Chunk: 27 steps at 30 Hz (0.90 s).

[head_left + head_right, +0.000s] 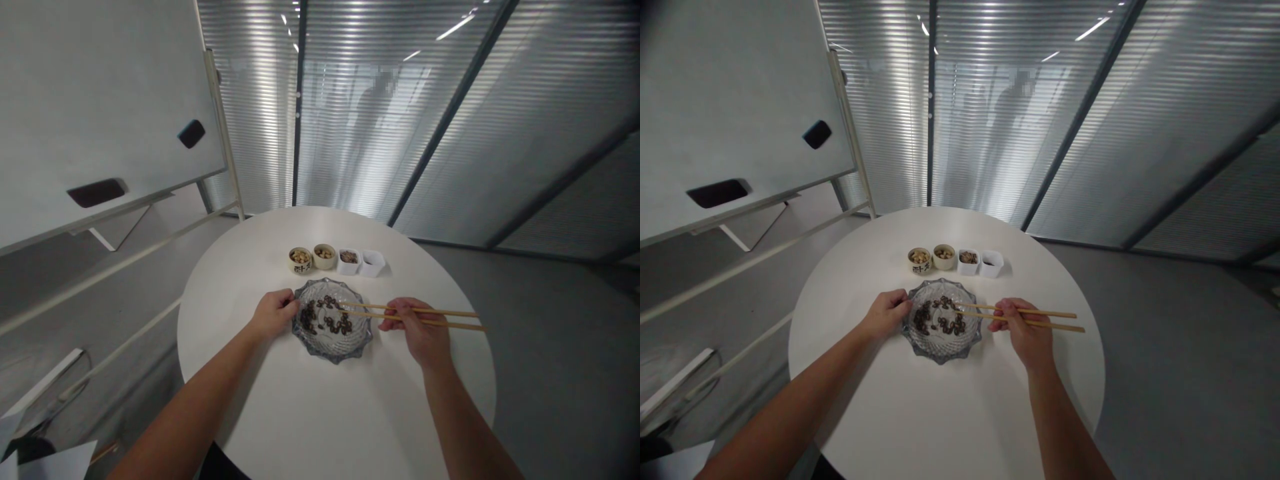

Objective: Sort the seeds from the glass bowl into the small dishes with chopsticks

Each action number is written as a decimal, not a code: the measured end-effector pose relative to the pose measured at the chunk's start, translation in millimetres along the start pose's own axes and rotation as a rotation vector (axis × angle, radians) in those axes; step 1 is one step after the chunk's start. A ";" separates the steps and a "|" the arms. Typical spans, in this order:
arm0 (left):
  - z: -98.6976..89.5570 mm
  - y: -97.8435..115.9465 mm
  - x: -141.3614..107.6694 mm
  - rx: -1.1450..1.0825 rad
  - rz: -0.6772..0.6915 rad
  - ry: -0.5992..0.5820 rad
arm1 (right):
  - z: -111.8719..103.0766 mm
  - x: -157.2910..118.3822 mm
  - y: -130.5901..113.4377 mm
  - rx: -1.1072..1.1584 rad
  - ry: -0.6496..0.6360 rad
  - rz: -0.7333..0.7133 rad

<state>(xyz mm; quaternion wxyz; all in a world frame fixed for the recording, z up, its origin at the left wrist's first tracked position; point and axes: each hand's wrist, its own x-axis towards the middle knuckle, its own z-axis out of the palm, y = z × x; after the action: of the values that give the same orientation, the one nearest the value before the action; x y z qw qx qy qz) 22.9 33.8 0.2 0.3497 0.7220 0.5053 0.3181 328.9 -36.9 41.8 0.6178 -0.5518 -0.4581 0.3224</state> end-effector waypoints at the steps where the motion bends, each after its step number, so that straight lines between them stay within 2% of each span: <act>1: 0.2 -0.2 0.1 0.002 -0.001 0.003 | 0.5 -0.3 0.9 0.000 0.003 -0.002; 16: -0.9 -0.5 0.3 0.019 -0.003 -0.005 | 7.1 -6.8 13.8 -0.117 -0.030 -0.088; 22: -0.3 0.5 -0.2 0.016 -0.007 0.004 | 4.6 -7.9 17.6 -0.239 -0.053 -0.202; 27: -1.2 1.8 -0.2 0.010 -0.010 -0.006 | 6.0 -9.6 10.8 -0.349 -0.061 -0.361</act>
<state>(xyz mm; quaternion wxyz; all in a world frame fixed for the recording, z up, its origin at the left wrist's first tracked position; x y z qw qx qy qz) 22.8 33.5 2.3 0.3494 0.7221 0.5092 0.3117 320.9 -41.2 29.1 0.5468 -0.5494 -0.6162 0.1395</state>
